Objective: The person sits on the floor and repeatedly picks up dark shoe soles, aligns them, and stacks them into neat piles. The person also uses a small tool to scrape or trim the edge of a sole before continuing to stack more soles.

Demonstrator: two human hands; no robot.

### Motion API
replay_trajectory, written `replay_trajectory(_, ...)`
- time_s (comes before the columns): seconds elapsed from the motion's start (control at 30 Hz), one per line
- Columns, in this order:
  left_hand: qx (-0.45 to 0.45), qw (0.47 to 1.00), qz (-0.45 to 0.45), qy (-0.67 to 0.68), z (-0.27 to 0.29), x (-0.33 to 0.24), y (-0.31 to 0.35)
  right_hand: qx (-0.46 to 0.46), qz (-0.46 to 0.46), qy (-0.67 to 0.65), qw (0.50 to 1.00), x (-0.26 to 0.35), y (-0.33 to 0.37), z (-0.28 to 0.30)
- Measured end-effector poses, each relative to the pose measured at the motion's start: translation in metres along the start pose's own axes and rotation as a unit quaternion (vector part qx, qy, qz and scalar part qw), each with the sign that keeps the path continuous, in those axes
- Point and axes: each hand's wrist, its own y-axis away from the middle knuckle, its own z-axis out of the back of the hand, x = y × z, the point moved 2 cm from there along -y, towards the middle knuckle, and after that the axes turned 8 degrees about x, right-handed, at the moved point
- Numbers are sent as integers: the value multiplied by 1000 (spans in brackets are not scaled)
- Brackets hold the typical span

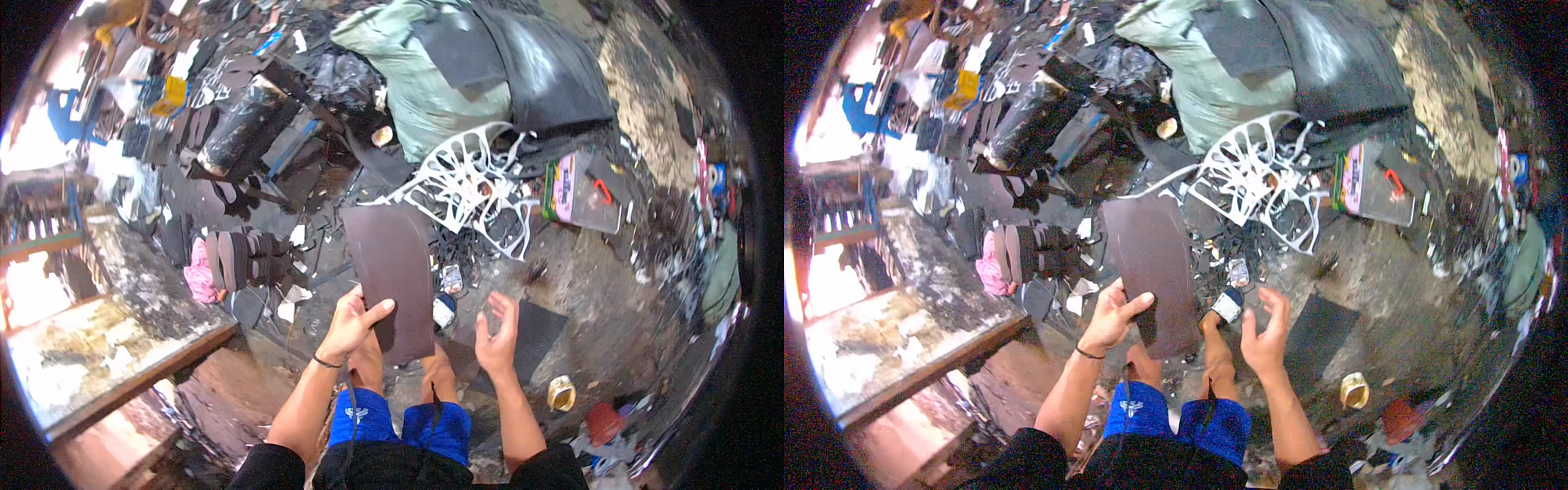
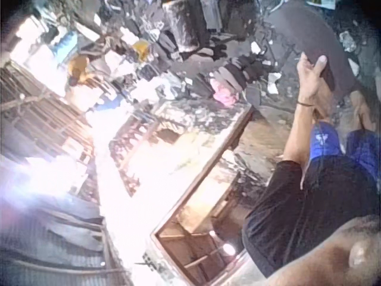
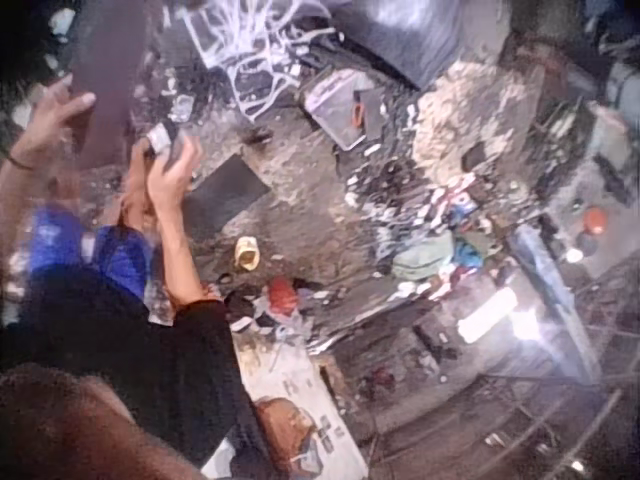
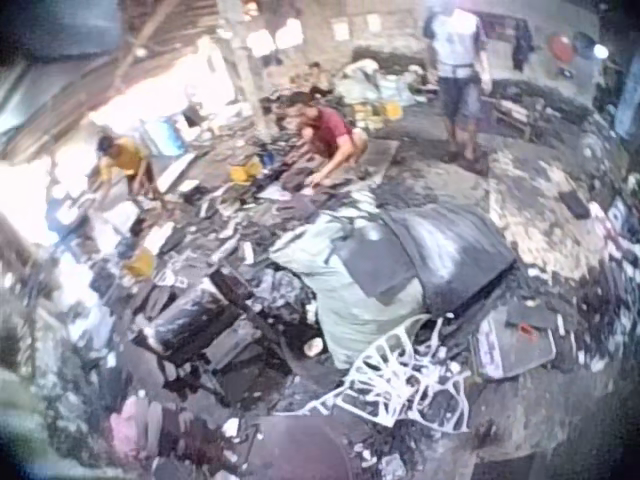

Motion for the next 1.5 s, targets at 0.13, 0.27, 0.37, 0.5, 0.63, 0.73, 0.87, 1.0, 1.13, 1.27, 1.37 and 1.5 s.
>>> replay_trajectory(0.13, 65, 997, 41, -3, 35, 2, 32, 95, -114, -340, 929, 57, -75, -30)
replay_trajectory(0.27, 117, 988, 100, 23, 66, 31, 60, 290, -79, -191, 934, 82, -110, -95)
replay_trajectory(0.37, 115, 989, 79, 48, 88, 38, 81, 270, -76, -107, 954, 85, -104, -130)
replay_trajectory(0.5, 71, 994, 56, 53, 128, 46, 101, 175, -107, -55, 977, 96, -123, -155)
replay_trajectory(0.63, 17, 992, 42, 118, 165, 22, 118, 205, -60, 73, 974, 113, -129, -179)
replay_trajectory(0.73, 18, 982, 16, 188, 180, 13, 120, 335, -271, -129, 893, 151, -99, -218)
replay_trajectory(0.87, -7, 985, -51, 166, 182, 28, 112, 390, -217, -152, 882, 165, -75, -258)
replay_trajectory(1.0, -317, 925, -54, -203, 178, -3, 125, 298, -180, -102, 932, 175, -82, -279)
replay_trajectory(1.13, -287, 884, -42, -365, 160, -61, 123, 285, -208, -174, 919, 197, -117, -294)
replay_trajectory(1.27, -294, 863, 7, -410, 165, -75, 84, 352, -306, -211, 859, 201, -175, -319)
replay_trajectory(1.37, -346, 849, 37, -397, 175, -87, 45, 406, -283, -114, 861, 223, -258, -327)
replay_trajectory(1.5, -450, 823, 69, -339, 191, -91, -40, 249, 173, 225, 926, 229, -497, -329)
